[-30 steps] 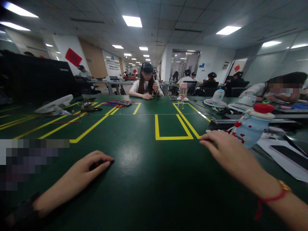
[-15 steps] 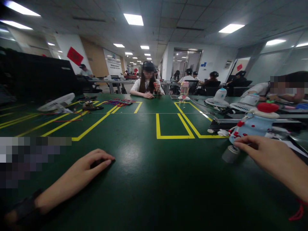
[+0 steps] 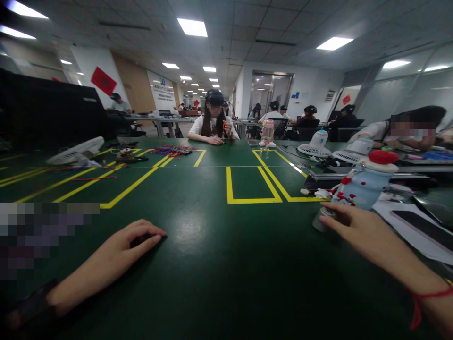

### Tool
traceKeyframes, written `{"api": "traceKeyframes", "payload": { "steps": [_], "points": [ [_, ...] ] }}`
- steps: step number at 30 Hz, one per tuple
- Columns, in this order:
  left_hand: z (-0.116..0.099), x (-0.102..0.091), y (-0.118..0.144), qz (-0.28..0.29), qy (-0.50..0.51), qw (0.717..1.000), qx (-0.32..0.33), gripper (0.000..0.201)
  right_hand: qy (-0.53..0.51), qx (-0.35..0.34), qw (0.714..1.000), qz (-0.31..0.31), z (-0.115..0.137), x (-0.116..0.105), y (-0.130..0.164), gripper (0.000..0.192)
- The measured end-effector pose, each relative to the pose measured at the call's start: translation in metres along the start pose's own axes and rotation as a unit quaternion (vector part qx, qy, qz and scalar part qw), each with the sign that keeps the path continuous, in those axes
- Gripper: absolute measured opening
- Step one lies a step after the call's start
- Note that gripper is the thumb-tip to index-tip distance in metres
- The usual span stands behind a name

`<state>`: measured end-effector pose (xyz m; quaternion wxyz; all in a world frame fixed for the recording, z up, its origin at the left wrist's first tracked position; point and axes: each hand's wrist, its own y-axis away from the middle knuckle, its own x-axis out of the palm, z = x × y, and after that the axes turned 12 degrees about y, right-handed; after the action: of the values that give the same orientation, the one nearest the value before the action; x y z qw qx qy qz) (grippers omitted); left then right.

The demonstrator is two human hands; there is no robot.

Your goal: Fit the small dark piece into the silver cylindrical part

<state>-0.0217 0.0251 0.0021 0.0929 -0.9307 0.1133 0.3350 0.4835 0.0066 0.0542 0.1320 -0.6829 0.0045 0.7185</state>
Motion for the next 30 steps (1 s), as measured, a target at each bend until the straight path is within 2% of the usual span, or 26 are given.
{"api": "traceKeyframes", "payload": {
  "steps": [2,4,7,10,13,16,20,23,26,30],
  "points": [
    [0.000,0.000,0.000,0.000,-0.001,1.000,-0.001,0.028,-0.037,-0.082,0.995,-0.048,0.036,0.002,0.007,0.051],
    [-0.001,0.001,0.000,-0.001,-0.001,1.000,0.002,0.028,-0.093,-0.188,0.976,-0.066,0.078,0.006,0.016,0.047],
    [0.000,0.001,0.001,-0.006,-0.004,1.000,0.008,0.029,-0.173,-0.315,0.933,-0.019,0.140,0.012,0.033,0.044],
    [0.002,0.000,0.001,-0.009,-0.014,1.000,0.013,0.029,-0.224,-0.369,0.902,0.029,0.180,0.020,0.046,0.045],
    [-0.006,0.002,0.000,-0.020,-0.026,0.999,0.019,0.027,-0.268,-0.348,0.897,0.043,0.190,0.033,0.050,0.057],
    [-0.032,0.015,-0.005,-0.032,-0.020,0.997,0.060,0.023,-0.322,-0.286,0.901,0.061,0.186,0.046,0.049,0.070],
    [-0.085,0.044,-0.018,-0.009,0.037,0.990,0.136,0.020,-0.361,-0.252,0.895,0.078,0.185,0.053,0.048,0.055],
    [-0.111,0.058,-0.028,0.006,0.054,0.986,0.160,0.017,-0.376,-0.250,0.888,0.085,0.186,0.051,0.048,0.052],
    [-0.117,0.060,-0.031,-0.007,0.067,0.984,0.165,0.016,-0.373,-0.251,0.889,0.085,0.186,0.049,0.048,0.050],
    [-0.112,0.059,-0.031,0.001,0.076,0.984,0.159,0.015,-0.369,-0.269,0.886,0.074,0.186,0.050,0.048,0.048]
  ]
}}
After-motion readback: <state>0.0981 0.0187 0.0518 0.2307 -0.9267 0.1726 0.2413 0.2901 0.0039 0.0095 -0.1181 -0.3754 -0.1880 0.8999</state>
